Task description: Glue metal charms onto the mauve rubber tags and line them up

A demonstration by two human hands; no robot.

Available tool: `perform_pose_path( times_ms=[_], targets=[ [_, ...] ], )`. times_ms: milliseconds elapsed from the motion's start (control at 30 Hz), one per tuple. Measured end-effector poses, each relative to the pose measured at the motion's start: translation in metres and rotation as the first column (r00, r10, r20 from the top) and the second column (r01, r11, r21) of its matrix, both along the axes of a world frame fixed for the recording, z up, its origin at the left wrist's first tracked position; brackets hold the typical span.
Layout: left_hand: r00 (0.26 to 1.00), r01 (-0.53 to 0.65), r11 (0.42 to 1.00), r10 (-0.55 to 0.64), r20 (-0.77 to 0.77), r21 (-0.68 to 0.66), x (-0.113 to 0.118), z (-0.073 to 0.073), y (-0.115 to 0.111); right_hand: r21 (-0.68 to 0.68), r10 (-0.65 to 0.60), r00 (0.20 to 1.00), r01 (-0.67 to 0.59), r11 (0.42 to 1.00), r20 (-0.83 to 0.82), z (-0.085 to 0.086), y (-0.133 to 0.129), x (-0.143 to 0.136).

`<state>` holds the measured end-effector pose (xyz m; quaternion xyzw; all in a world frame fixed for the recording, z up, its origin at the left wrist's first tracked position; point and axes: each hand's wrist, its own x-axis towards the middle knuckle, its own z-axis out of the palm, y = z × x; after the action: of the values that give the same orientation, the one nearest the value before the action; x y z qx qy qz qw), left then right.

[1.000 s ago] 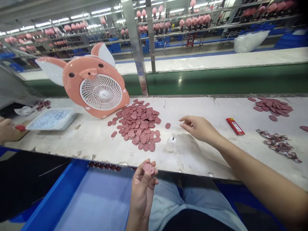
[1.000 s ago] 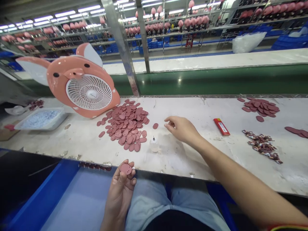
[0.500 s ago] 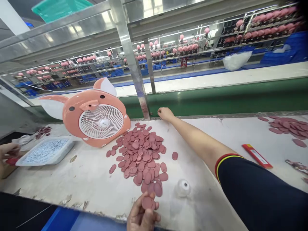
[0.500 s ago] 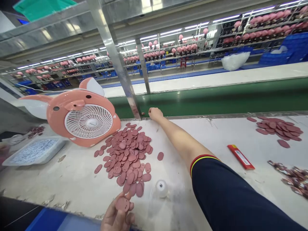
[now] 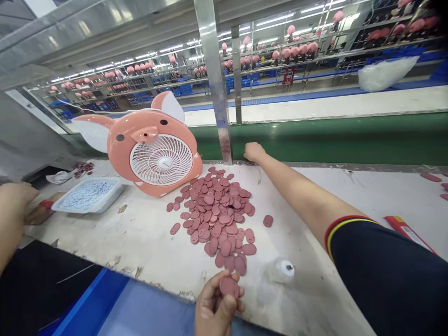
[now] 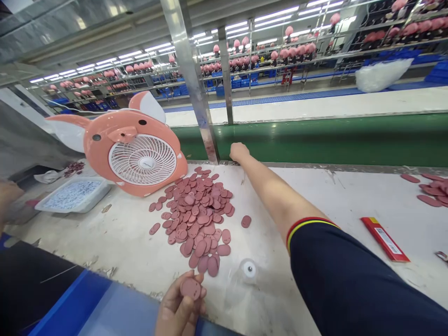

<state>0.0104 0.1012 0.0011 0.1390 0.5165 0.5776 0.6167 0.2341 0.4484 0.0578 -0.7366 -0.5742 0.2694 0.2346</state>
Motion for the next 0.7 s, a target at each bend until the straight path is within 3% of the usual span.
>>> perform_pose_path(
  times_ms=[133, 333, 433, 533, 600, 700],
  targets=[
    [0.994, 0.068, 0.997, -0.064, 0.091, -0.048, -0.001, 0.012, -0.015, 0.017, -0.003, 0.974, 0.007, 1.0, -0.228, 0.019, -0.065, 0.032],
    [0.922, 0.271, 0.962, -0.248, 0.296, -0.038, 0.002, 0.047, -0.054, 0.106, 0.061, 0.814, 0.001, 0.994, -0.578, 0.05, -0.218, 0.063],
    [0.872, 0.37, 0.929, -0.34, 0.352, -0.019, 0.005, 0.053, -0.07, 0.15, 0.1, 0.737, 0.002, 0.989, -0.669, 0.055, -0.299, 0.053],
    [0.822, 0.454, 0.891, -0.414, 0.392, -0.01, 0.008, 0.048, -0.085, 0.113, 0.122, 0.7, -0.06, 0.992, -0.704, 0.051, -0.37, 0.03],
    [0.784, 0.496, 0.868, -0.459, 0.418, 0.023, 0.01, 0.042, -0.095, 0.062, 0.139, 0.684, -0.137, 0.989, -0.716, 0.047, -0.406, 0.015],
    [0.755, 0.524, 0.849, -0.501, 0.424, 0.07, 0.011, 0.037, -0.106, 0.053, 0.234, 0.678, -0.276, 0.96, -0.697, 0.043, -0.438, -0.001]
  ],
)
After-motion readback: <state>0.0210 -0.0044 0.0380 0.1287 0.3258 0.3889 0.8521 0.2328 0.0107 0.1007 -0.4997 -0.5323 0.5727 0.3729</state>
